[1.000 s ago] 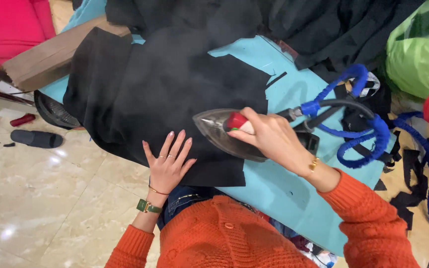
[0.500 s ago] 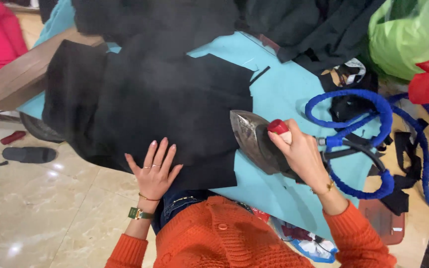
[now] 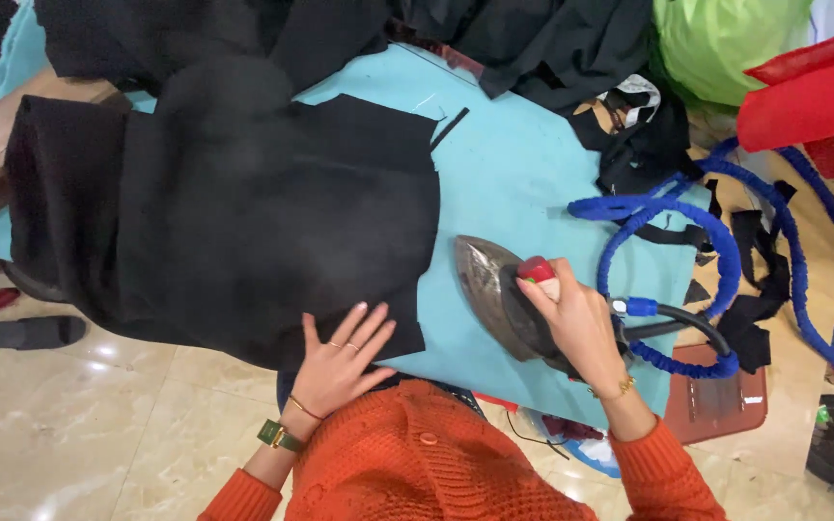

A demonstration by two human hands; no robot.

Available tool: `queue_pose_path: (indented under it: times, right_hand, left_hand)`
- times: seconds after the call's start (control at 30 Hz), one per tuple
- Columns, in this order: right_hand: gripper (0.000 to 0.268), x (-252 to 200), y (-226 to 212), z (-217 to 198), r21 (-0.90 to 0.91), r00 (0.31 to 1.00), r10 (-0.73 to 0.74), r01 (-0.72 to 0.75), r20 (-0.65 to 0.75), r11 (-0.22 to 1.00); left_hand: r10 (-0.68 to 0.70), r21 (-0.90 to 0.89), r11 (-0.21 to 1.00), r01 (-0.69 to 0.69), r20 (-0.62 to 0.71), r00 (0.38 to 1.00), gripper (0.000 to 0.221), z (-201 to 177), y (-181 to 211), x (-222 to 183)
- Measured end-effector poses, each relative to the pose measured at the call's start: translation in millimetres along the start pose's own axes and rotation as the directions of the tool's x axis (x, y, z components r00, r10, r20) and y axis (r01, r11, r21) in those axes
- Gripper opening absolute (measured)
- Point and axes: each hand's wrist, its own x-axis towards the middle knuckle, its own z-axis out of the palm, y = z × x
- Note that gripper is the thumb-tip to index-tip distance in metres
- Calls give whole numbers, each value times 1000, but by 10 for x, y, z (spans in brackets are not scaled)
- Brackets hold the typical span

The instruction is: Ironing and pressing black fabric pieces using a steam iron and a wooden clapper on a pressing table.

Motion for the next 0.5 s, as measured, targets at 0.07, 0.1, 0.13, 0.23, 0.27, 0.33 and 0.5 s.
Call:
queue_pose_path:
  times: [0.07, 0.1, 0.13, 0.23, 0.27, 0.33, 0.5]
  right_hand:
    - [42, -25, 205, 16, -79, 997, 42, -47, -63, 996]
    - [42, -28, 324, 4, -80, 997, 43, -48, -62, 996]
    - [42, -32, 442, -7, -76, 992, 72, -80, -101, 994]
    - [44, -43, 835, -67, -97, 979, 112, -131, -173, 987]
    - [46, -42, 967, -87, -119, 969, 131, -158, -207, 980]
    - [45, 40, 1349, -37, -143, 964, 118, -155, -240, 977]
    - [60, 104, 1499, 6, -491, 849, -274, 20, -452, 871]
  left_hand:
    - [71, 24, 997, -71, -33, 997, 53, 76, 63, -40]
    - [71, 23, 997, -70, -32, 997, 53, 70, 55, -52]
    - [79, 0, 997, -80, -73, 994, 49, 64, 45, -65]
    - [73, -27, 997, -78, -143, 987, 38, 82, 50, -100]
    - [66, -36, 997, -73, -171, 983, 33, 89, 52, -119]
    - [54, -55, 996, -66, -198, 979, 27, 102, 53, -114]
    - [33, -200, 975, -93, -285, 958, 23, -126, 208, 156]
